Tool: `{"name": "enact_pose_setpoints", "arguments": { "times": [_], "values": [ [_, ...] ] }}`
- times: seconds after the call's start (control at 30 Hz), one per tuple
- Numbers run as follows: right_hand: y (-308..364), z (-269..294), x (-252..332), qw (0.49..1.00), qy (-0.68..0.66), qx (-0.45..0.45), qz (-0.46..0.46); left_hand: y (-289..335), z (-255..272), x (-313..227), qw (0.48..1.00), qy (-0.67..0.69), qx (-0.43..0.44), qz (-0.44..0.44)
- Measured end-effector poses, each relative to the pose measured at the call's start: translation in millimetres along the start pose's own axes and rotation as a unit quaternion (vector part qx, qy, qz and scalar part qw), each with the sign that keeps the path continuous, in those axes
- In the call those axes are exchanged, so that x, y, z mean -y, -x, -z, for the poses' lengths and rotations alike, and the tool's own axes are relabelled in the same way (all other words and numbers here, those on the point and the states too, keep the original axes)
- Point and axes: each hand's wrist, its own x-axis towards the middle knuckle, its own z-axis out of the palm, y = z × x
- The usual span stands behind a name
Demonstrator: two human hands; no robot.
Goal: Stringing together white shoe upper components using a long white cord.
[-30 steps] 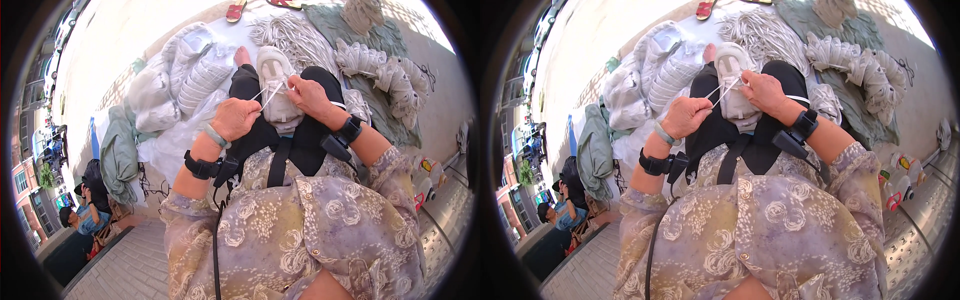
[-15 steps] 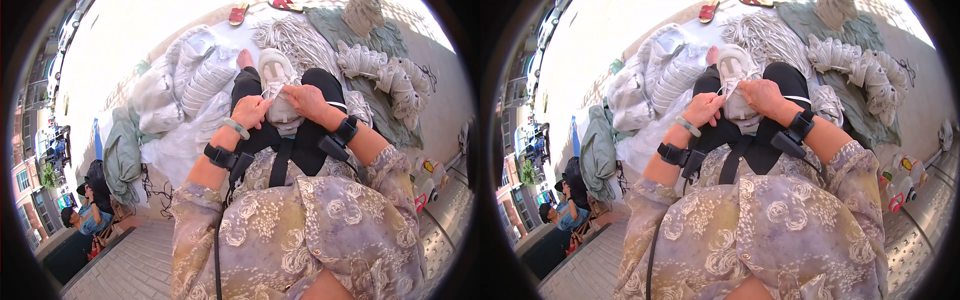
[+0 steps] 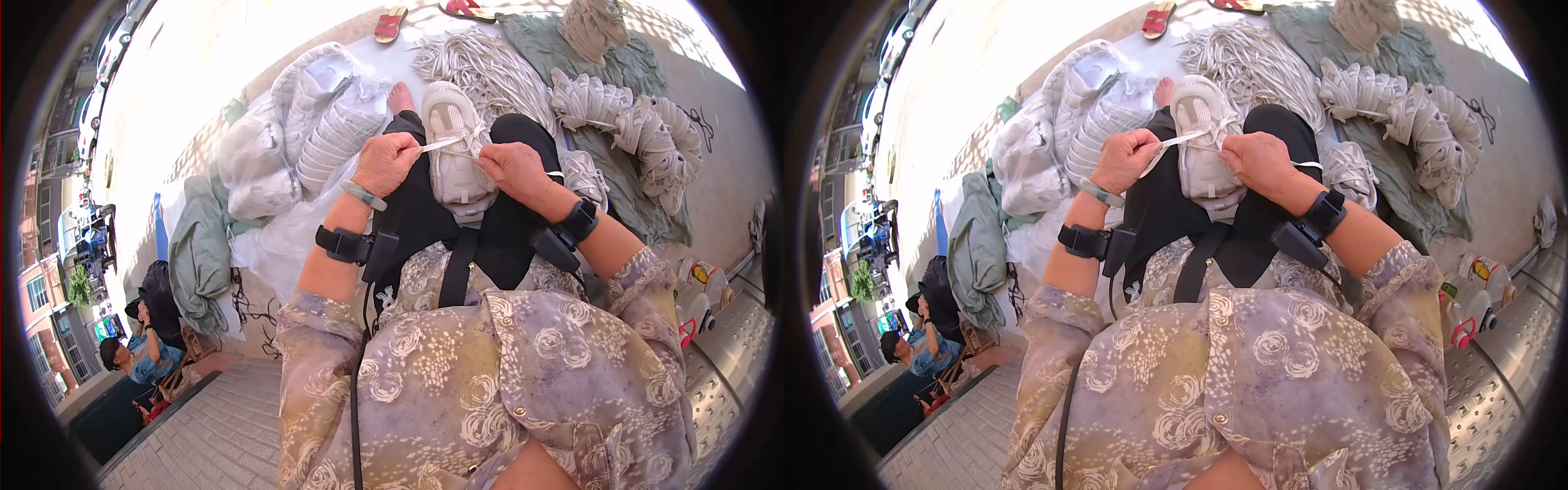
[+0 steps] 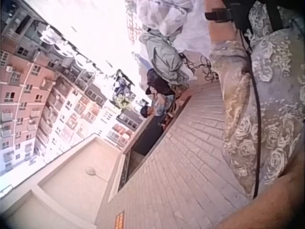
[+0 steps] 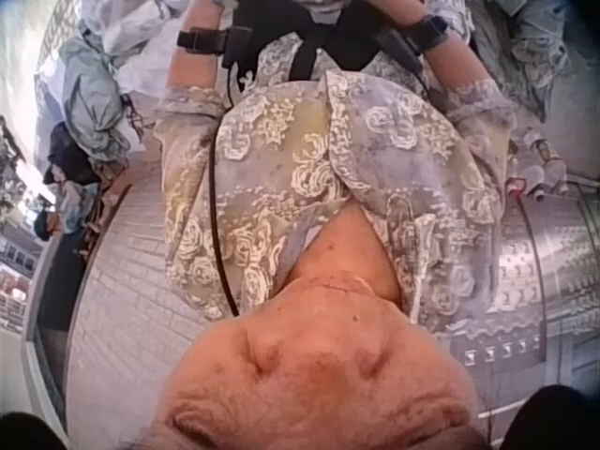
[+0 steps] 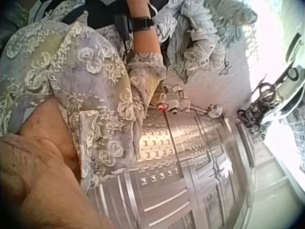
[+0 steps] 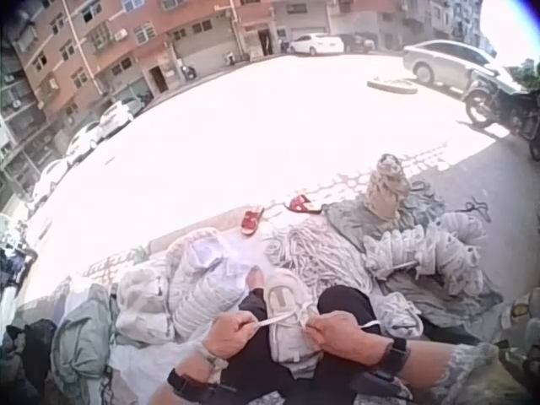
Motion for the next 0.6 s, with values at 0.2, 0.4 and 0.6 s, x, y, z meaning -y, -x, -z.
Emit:
{"name": "enact_pose_setpoints", "arguments": {
  "times": [0.2,0.4,0.6],
  "values": [
    [59,47,-16,0.988,0.075,-0.061,0.123,-4,-3,15,0.997,0.008,0.005,-0.073],
    [120,84,-39,0.979,0.104,-0.139,0.104,-11,-14,24,0.972,0.221,0.071,-0.046],
    [145,75,-34,0.986,0.074,-0.13,0.076,-21,-25,22,0.987,0.143,0.007,-0.079]
  ]
}}
